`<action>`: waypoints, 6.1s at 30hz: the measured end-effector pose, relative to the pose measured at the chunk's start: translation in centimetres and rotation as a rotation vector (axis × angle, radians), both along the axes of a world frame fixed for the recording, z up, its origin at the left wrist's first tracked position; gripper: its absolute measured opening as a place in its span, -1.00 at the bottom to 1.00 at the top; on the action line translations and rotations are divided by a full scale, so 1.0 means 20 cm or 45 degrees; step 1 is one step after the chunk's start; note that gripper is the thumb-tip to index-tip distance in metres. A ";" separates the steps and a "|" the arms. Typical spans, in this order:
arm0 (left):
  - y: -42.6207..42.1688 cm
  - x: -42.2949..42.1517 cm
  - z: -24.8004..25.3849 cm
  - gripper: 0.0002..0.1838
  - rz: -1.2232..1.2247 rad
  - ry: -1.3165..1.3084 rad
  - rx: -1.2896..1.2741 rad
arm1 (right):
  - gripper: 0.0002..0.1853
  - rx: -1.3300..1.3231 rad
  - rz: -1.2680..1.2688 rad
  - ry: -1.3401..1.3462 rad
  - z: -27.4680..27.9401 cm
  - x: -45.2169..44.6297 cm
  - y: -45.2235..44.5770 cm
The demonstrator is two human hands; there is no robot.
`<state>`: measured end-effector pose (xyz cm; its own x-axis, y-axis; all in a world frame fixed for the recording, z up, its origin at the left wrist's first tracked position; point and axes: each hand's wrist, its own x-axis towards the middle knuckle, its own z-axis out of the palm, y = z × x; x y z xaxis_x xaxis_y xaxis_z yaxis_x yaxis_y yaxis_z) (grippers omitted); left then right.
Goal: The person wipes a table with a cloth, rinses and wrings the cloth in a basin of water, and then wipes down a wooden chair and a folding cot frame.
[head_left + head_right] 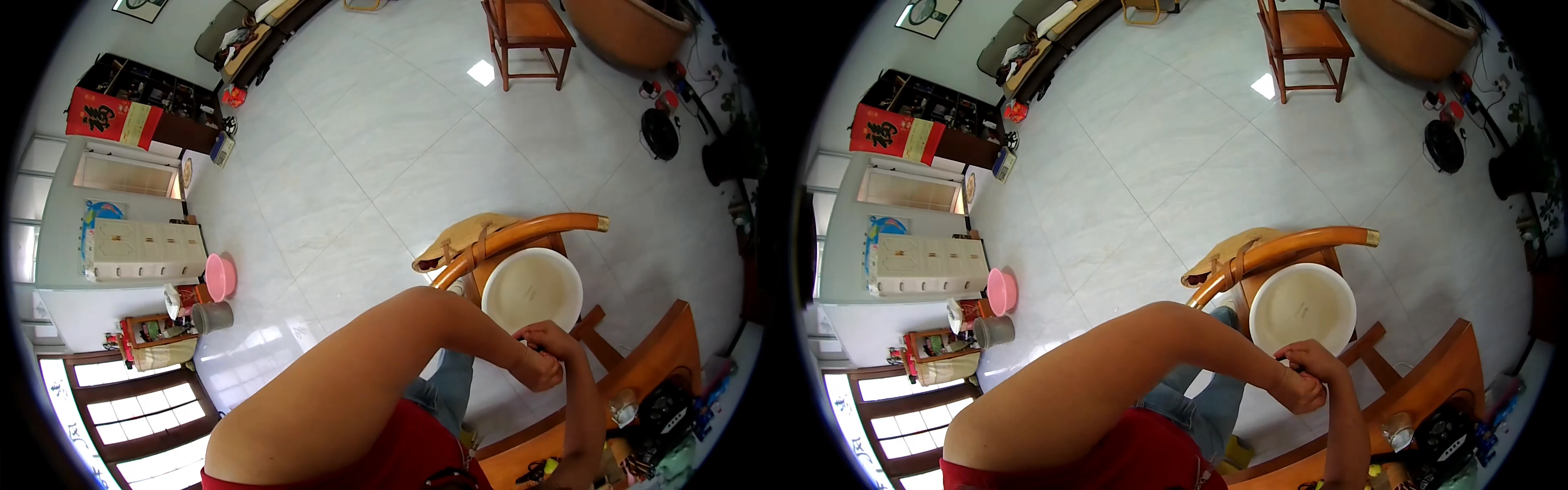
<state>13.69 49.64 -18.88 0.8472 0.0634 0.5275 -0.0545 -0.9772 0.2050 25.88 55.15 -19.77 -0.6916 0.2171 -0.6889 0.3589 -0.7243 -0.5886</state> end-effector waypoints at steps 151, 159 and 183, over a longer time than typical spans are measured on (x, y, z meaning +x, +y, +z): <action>5.69 -1.67 0.00 -0.27 1.931 0.671 -0.371 | -0.53 1.477 0.241 -1.201 -0.36 -0.90 4.62; 5.66 -1.62 0.01 -0.17 1.969 0.092 -1.195 | -0.35 0.856 -0.566 -1.239 -0.93 -0.85 4.89; 5.65 -1.64 0.00 -0.29 1.823 -0.274 -1.493 | -0.57 1.352 -0.871 -0.896 -0.91 -1.39 5.27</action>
